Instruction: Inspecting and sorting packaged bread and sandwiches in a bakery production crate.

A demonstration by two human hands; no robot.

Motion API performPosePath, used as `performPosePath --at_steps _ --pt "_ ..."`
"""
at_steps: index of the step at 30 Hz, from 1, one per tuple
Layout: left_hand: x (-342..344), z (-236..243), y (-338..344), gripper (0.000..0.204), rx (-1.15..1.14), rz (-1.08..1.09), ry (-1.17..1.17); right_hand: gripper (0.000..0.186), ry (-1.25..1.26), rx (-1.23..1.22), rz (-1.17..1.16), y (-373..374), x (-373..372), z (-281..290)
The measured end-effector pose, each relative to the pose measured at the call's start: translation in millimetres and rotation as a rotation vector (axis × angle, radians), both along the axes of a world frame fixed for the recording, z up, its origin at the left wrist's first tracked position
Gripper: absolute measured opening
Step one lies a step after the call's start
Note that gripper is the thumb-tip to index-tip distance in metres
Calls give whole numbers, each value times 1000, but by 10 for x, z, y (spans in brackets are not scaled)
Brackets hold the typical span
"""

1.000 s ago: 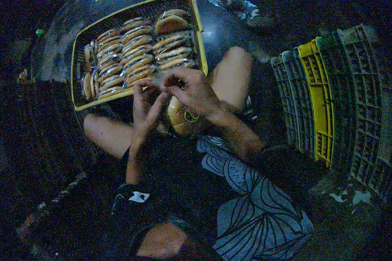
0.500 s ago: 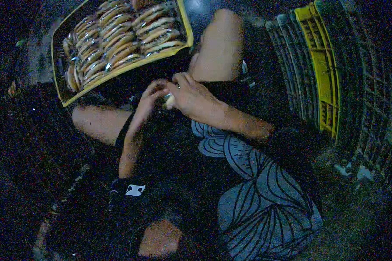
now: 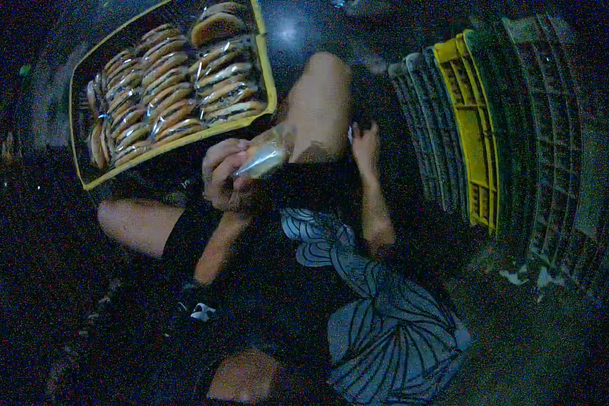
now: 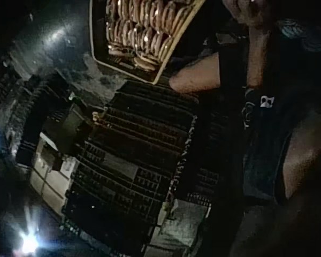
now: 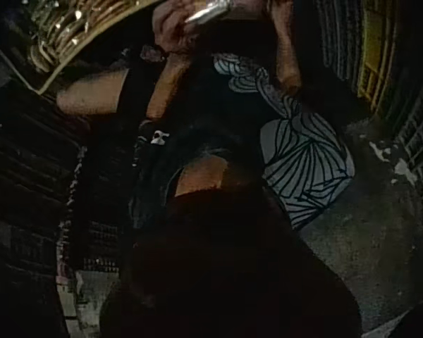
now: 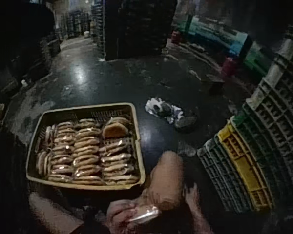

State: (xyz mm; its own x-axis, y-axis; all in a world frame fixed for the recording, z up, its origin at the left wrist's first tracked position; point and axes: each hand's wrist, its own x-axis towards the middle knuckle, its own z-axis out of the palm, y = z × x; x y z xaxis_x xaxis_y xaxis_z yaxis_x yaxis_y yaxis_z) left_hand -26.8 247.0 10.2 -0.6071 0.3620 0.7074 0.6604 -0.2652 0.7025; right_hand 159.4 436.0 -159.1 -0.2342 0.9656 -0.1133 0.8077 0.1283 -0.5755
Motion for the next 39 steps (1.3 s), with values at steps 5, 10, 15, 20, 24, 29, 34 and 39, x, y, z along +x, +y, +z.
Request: performPosePath --at_steps 5,10,15,20,24,29,34,39 --pt "-175 -86 -89 31 17 60 141 39 -536 -212 401 63 595 -573" --pt "-286 -129 -145 30 -28 136 176 31 -671 -195 370 -100 1022 -570" --pt "-278 -194 -53 30 -89 227 -14 30 -554 -331 307 42 1439 -469" --pt "-393 -212 -107 27 -253 318 -4 23 431 -499 639 -13 -231 1218" --pt "-353 -261 -49 25 -126 206 65 26 825 -384 1307 -421 -1541 2124" --pt "-581 -143 -84 25 -11 159 170 43 -16 -570 1319 -318 -2345 2016" --pt "-732 -260 102 29 -22 235 -171 39 245 -761 1300 -258 -2429 1234" --pt "-1386 -545 277 32 -308 271 -646 47 382 -698 1020 -402 -2674 1346"
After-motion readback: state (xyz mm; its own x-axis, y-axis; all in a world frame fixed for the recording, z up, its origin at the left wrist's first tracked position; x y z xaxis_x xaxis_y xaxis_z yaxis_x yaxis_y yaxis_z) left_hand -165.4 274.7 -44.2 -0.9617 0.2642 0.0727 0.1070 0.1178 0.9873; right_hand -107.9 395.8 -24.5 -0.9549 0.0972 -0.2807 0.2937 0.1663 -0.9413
